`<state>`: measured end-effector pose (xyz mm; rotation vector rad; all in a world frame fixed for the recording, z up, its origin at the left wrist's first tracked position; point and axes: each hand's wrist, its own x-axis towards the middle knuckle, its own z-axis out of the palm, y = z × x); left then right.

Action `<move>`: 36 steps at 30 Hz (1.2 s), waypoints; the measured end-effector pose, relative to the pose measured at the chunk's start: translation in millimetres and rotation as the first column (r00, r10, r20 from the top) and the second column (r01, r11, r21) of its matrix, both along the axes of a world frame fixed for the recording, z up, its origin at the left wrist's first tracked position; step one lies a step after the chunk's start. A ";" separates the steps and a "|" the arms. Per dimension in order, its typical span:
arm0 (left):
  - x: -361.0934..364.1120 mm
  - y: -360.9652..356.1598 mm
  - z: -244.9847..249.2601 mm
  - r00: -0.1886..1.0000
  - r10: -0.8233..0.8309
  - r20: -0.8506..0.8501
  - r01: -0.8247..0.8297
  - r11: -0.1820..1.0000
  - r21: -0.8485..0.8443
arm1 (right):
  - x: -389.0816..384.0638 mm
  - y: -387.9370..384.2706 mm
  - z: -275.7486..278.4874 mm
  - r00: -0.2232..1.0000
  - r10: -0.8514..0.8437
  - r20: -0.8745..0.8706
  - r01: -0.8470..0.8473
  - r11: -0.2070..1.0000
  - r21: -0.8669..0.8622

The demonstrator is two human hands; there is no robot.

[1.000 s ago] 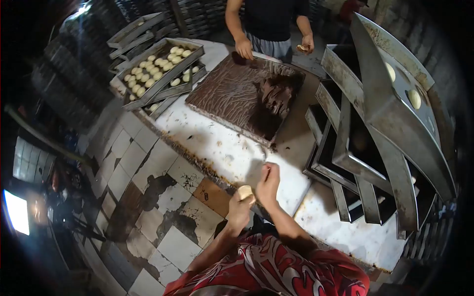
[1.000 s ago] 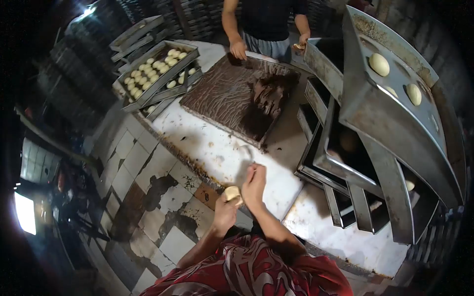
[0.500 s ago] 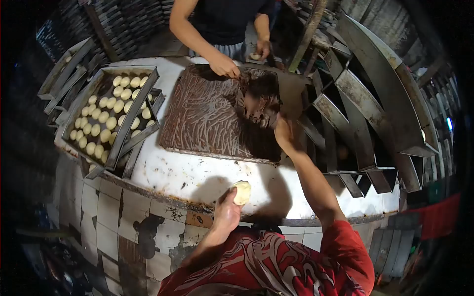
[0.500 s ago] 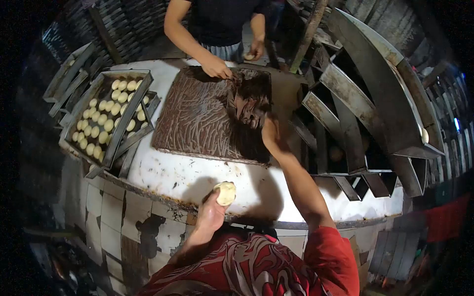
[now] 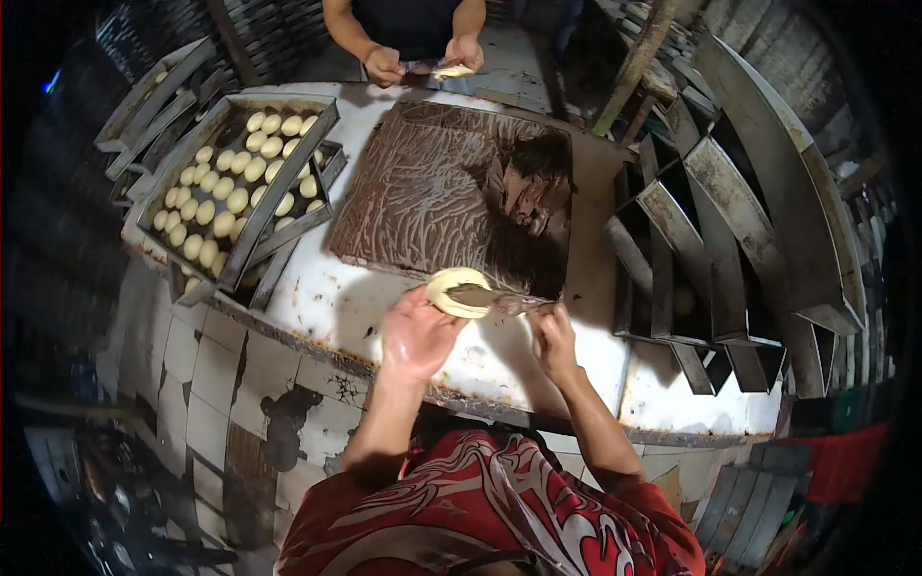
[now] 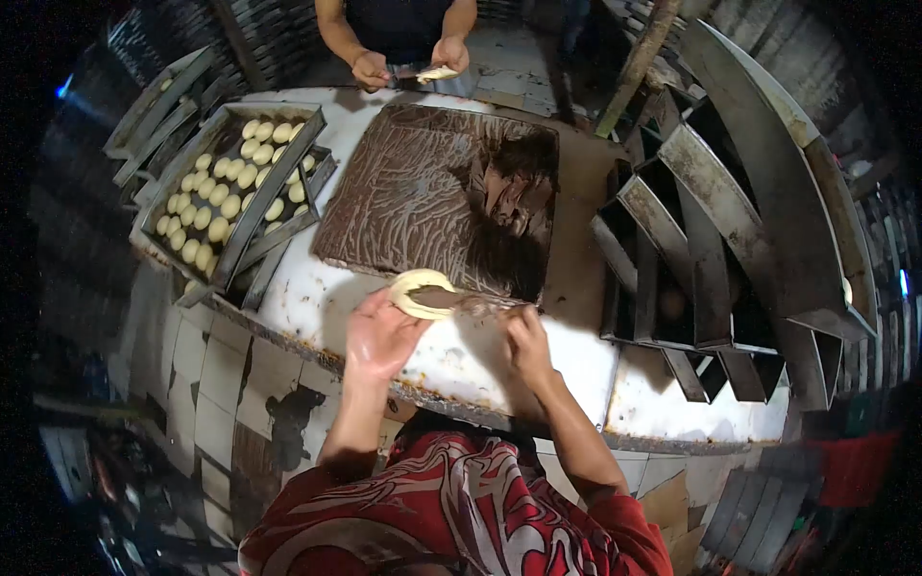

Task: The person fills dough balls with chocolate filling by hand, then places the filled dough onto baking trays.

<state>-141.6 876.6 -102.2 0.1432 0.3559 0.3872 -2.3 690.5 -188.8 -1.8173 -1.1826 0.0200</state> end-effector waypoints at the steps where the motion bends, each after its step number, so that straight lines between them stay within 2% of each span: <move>1: -9.8 -1.0 0.7 0.996 -0.002 0.093 0.003 1.000 -0.005 | 9.6 -10.4 -8.2 0.994 -0.045 0.100 0.039 0.997 0.059; 2: -16.3 -4.6 -1.0 0.995 0.031 0.093 -0.031 1.000 0.001 | 15.4 -20.5 -15.3 0.971 -0.179 0.162 0.172 0.984 0.053; 4: -26.6 -22.1 -5.1 0.995 0.040 0.088 -0.066 0.946 0.317 | 14.8 -35.8 -17.5 0.941 -0.315 0.125 0.316 0.949 0.006; 5: -25.8 -37.8 -4.9 0.995 0.100 -0.022 -0.086 0.930 0.357 | 16.5 -40.0 -25.7 0.953 -0.280 0.117 0.281 0.960 0.006; 6: -23.3 -54.0 -6.7 0.990 0.135 -0.030 -0.115 0.926 0.358 | 18.8 -43.6 -38.0 0.953 -0.303 -0.018 0.302 0.953 -0.034; 7: -21.0 -70.5 -10.1 0.993 0.110 -0.052 -0.086 0.936 0.340 | 17.7 -47.4 -42.3 0.932 -0.329 -0.151 0.320 0.944 -0.083; 8: -19.8 -86.7 -15.2 0.994 0.082 -0.076 -0.053 0.946 0.319 | 17.7 -52.5 -43.9 0.939 -0.303 -0.162 0.292 0.952 -0.089; 10: -16.6 -115.6 -37.0 0.999 0.040 -0.015 -0.035 0.973 0.230 | 15.3 -53.2 -22.0 0.913 -0.331 0.239 0.325 0.944 0.064; 11: -16.0 -130.1 -47.9 1.000 0.027 0.012 -0.029 0.980 0.195 | 12.0 -55.6 -10.7 0.943 -0.257 0.212 0.236 0.964 0.123; 12: -17.4 -146.4 -56.6 0.999 0.012 0.040 -0.018 0.988 0.154 | -0.1 -58.2 14.7 0.967 -0.054 -0.251 0.071 0.996 0.061; 13: -18.9 -162.4 -55.0 1.000 -0.004 -0.009 0.005 0.988 0.156 | -5.0 -60.3 26.8 0.866 0.108 -0.489 -0.135 0.991 -0.019; 14: -22.8 -173.4 -52.8 0.996 -0.091 -0.018 0.092 0.957 0.277 | -7.5 -62.3 37.0 0.681 0.217 -0.700 -0.342 0.939 -0.041; 16: -29.6 -191.7 -43.3 0.968 -0.204 -0.148 0.250 0.853 0.457 | -14.1 -72.5 60.0 0.329 0.208 -0.921 -0.584 0.812 -0.026; 17: -35.8 -198.4 -44.3 0.953 -0.226 -0.201 0.295 0.840 0.455 | -15.9 -79.5 63.3 0.433 0.180 -0.883 -0.621 0.770 -0.148; 18: -38.6 -206.3 -46.0 0.954 -0.224 -0.201 0.294 0.838 0.459 | -21.7 -91.0 61.7 0.434 0.184 -0.882 -0.621 0.770 -0.145; 19: -40.8 -214.3 -49.1 0.979 -0.089 -0.183 0.143 0.940 0.311 | -31.1 -106.0 57.7 0.725 0.429 -0.538 -0.549 0.832 -0.076; 20: -45.7 -221.6 -55.4 0.981 0.047 -0.188 -0.018 0.989 0.150 | -40.9 -119.1 54.8 0.861 0.505 -0.052 -0.504 0.863 0.030; 21: -50.5 -225.0 -63.7 0.991 0.072 -0.113 -0.054 0.987 0.153 | -49.8 -131.3 64.0 0.851 0.507 0.138 -0.510 0.860 -0.013; 22: -55.6 -233.3 -70.9 0.992 0.050 -0.113 -0.032 0.988 0.154 | -57.4 -142.2 61.5 0.862 0.488 0.139 -0.491 0.871 -0.012; 24: -57.0 -251.9 -69.4 0.997 0.025 -0.071 -0.017 0.994 0.107 | -68.1 -166.2 56.3 0.861 0.406 0.306 -0.399 0.913 -0.088; 25: -57.8 -261.4 -47.9 0.996 -0.011 -0.090 0.022 0.992 0.122 | -70.9 -178.1 62.1 0.902 0.369 0.223 -0.328 0.923 -0.202; 26: -60.0 -267.4 -47.3 0.995 -0.061 -0.085 0.071 0.990 0.119 | -70.9 -187.6 71.8 0.918 0.325 0.226 -0.281 0.937 -0.207; 27: -65.0 -274.4 -49.0 0.973 -0.114 -0.199 0.178 0.921 0.346 | -68.1 -196.5 83.4 0.936 0.351 0.023 -0.332 0.903 -0.273; 28: -69.4 -281.7 -50.4 0.942 -0.132 -0.307 0.287 0.790 0.542 | -64.1 -205.5 92.8 0.917 0.354 -0.185 -0.397 0.861 -0.319; 29: -71.1 -287.2 -49.6 0.899 -0.176 -0.400 0.403 0.688 0.603 | -58.5 -213.7 98.8 0.875 0.357 -0.327 -0.467 0.801 -0.375; 30: -70.7 -292.7 -45.9 0.893 -0.213 -0.396 0.426 0.682 0.595 | -51.4 -223.7 90.4 0.735 0.288 -0.614 -0.558 0.771 -0.307; 32: -62.9 -303.3 -37.7 0.852 -0.325 -0.410 0.522 0.488 0.699 | -49.9 -245.6 69.5 0.381 0.212 -0.900 -0.406 0.913 0.043; 33: -55.2 -315.3 -39.2 0.893 -0.302 -0.335 0.449 0.658 0.605 | -49.4 -258.7 67.0 0.317 0.163 -0.934 -0.307 0.950 0.062; 34: -43.0 -327.6 -45.5 0.931 -0.183 -0.317 0.337 0.766 0.547 | -53.8 -269.8 65.1 0.324 0.164 -0.932 -0.287 0.955 0.068; 35: -28.3 -341.3 -48.2 0.944 -0.116 -0.308 0.258 0.842 0.473 | -62.2 -279.1 62.6 0.733 0.172 -0.658 -0.202 0.979 0.030; 36: -14.1 -356.0 -51.1 0.950 -0.046 -0.310 0.172 0.904 0.392 | -71.2 -288.8 58.6 0.967 0.108 -0.232 -0.104 0.994 0.030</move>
